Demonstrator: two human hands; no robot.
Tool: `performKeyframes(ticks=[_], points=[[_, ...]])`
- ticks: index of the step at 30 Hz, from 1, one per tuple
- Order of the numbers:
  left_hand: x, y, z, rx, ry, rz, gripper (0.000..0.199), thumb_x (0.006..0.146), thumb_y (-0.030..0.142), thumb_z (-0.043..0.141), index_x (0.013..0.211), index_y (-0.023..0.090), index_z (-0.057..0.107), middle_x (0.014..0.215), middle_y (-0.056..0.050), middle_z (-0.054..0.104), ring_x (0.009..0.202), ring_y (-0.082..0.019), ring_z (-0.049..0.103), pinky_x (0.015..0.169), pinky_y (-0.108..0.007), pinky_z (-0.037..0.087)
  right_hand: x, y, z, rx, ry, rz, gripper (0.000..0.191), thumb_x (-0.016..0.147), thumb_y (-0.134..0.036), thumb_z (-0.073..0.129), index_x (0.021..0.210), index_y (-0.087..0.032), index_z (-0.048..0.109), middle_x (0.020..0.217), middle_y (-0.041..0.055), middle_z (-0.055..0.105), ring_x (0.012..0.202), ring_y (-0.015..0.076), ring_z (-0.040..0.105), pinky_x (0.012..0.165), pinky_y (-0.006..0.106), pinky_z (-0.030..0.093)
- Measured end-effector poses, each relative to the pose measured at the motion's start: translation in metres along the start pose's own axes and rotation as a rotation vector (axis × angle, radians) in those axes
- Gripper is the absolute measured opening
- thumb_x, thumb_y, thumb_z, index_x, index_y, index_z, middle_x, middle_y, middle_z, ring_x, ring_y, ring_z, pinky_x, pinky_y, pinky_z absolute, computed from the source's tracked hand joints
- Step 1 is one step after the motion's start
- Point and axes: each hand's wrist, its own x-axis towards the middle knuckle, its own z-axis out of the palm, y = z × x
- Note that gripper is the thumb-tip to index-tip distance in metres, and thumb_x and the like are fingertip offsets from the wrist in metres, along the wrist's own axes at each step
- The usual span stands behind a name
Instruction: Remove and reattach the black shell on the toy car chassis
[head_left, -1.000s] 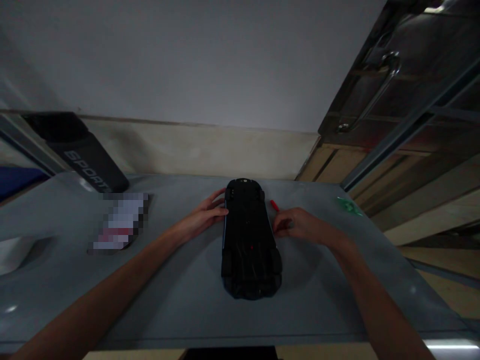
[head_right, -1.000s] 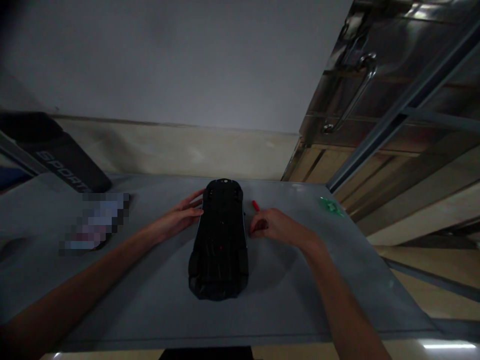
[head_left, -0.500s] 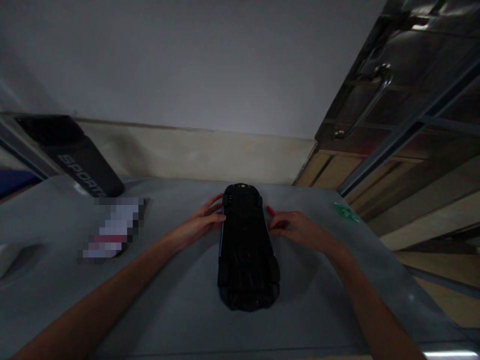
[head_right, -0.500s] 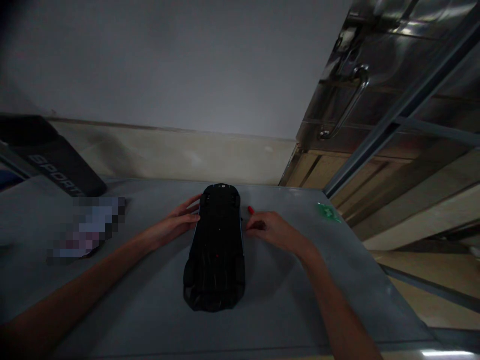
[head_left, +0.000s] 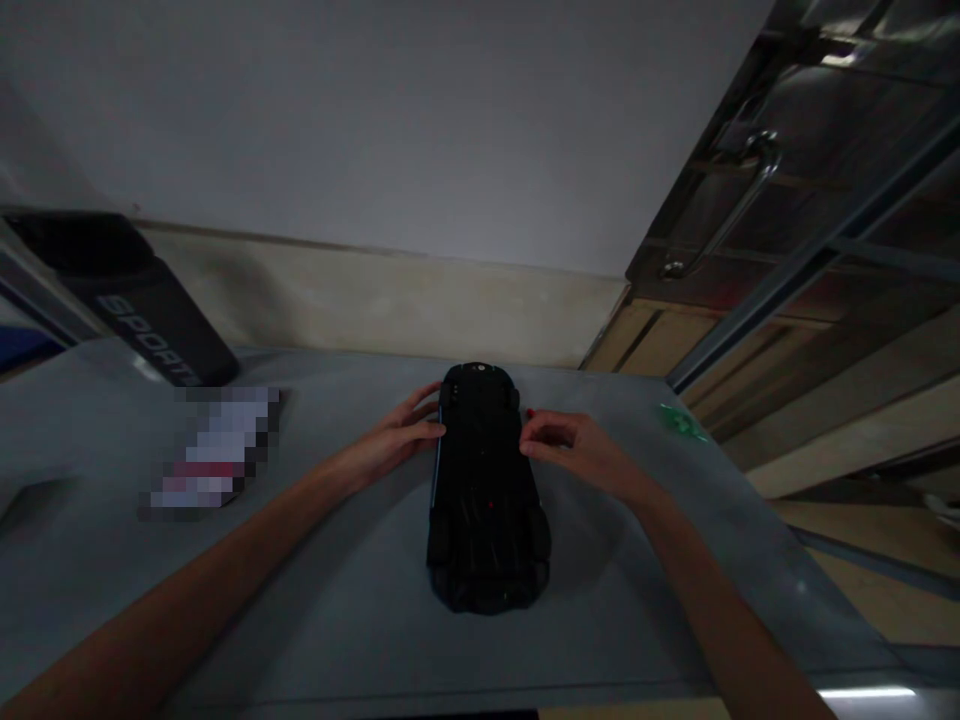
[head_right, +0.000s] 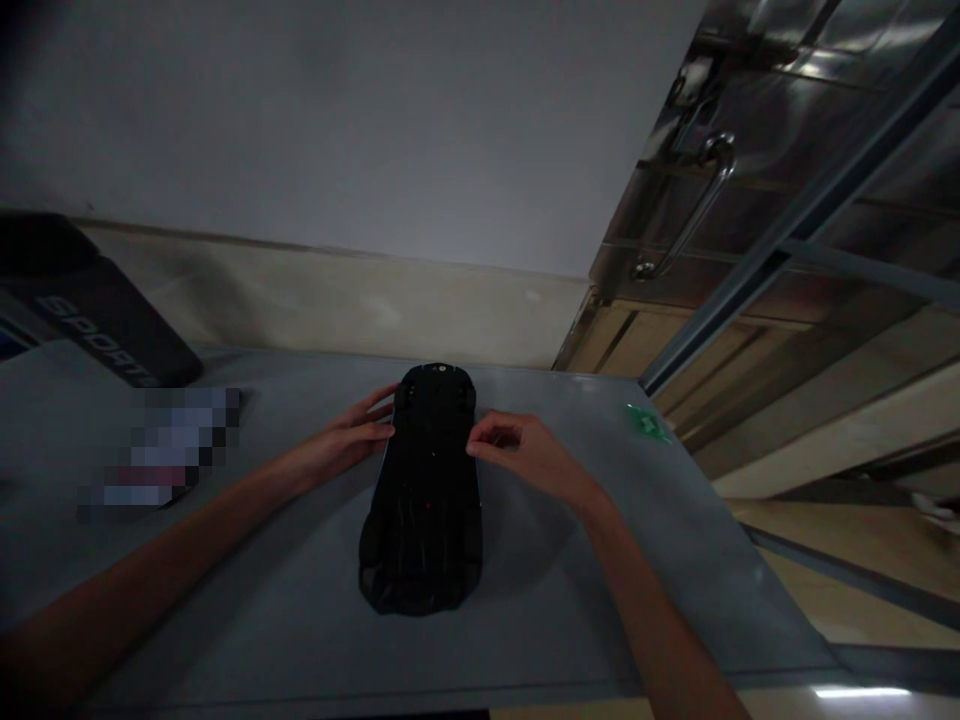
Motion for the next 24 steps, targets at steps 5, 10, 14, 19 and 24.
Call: performKeyframes(ticks=[5, 10, 14, 19, 24], points=[[-0.0004, 0.0004, 0.0001, 0.017, -0.006, 0.007, 0.082, 0.085, 0.024, 0.093, 0.160, 0.038, 0.064, 0.163, -0.008, 0.066, 0.150, -0.035, 0.063, 0.124, -0.048, 0.050, -0.0006, -0.0004, 0.0009, 0.032, -0.004, 0.019, 0.036, 0.093, -0.058, 0.083, 0.088, -0.024, 0.073, 0.087, -0.0004, 0.068, 0.081, 0.0174, 0.061, 0.081, 0.034, 0.050], [-0.0021, 0.0018, 0.0004, 0.050, -0.017, -0.004, 0.086, 0.087, 0.028, 0.092, 0.165, 0.038, 0.058, 0.170, -0.009, 0.060, 0.157, -0.036, 0.057, 0.129, -0.051, 0.046, 0.0027, 0.0010, 0.0056, 0.172, -0.042, 0.050, 0.049, 0.089, -0.069, 0.086, 0.089, -0.025, 0.066, 0.080, -0.0036, 0.058, 0.073, 0.0160, 0.054, 0.072, 0.033, 0.045], [-0.0016, 0.0013, 0.0001, 0.052, 0.006, -0.023, 0.091, 0.085, 0.028, 0.093, 0.168, 0.038, 0.055, 0.170, -0.008, 0.062, 0.157, -0.038, 0.056, 0.128, -0.052, 0.046, 0.0040, -0.0015, 0.0079, 0.245, -0.049, 0.060, 0.054, 0.086, -0.072, 0.089, 0.090, -0.026, 0.061, 0.079, -0.0051, 0.054, 0.072, 0.0159, 0.051, 0.071, 0.033, 0.043], [0.0005, -0.0007, -0.0018, 0.043, -0.006, -0.021, 0.091, 0.086, 0.027, 0.091, 0.169, 0.037, 0.054, 0.170, -0.008, 0.061, 0.157, -0.038, 0.056, 0.129, -0.052, 0.044, 0.0018, -0.0033, 0.0062, 0.255, -0.058, 0.066, 0.051, 0.089, -0.069, 0.088, 0.090, -0.026, 0.061, 0.081, -0.0046, 0.054, 0.073, 0.0163, 0.051, 0.073, 0.034, 0.042], [-0.0006, 0.0002, -0.0022, 0.064, -0.015, -0.013, 0.090, 0.086, 0.030, 0.092, 0.168, 0.039, 0.055, 0.171, -0.008, 0.060, 0.155, -0.037, 0.058, 0.128, -0.051, 0.045, 0.0012, -0.0002, 0.0060, 0.270, 0.000, 0.062, 0.047, 0.094, -0.068, 0.081, 0.090, -0.025, 0.062, 0.080, -0.0031, 0.057, 0.075, 0.0179, 0.055, 0.076, 0.035, 0.044]])
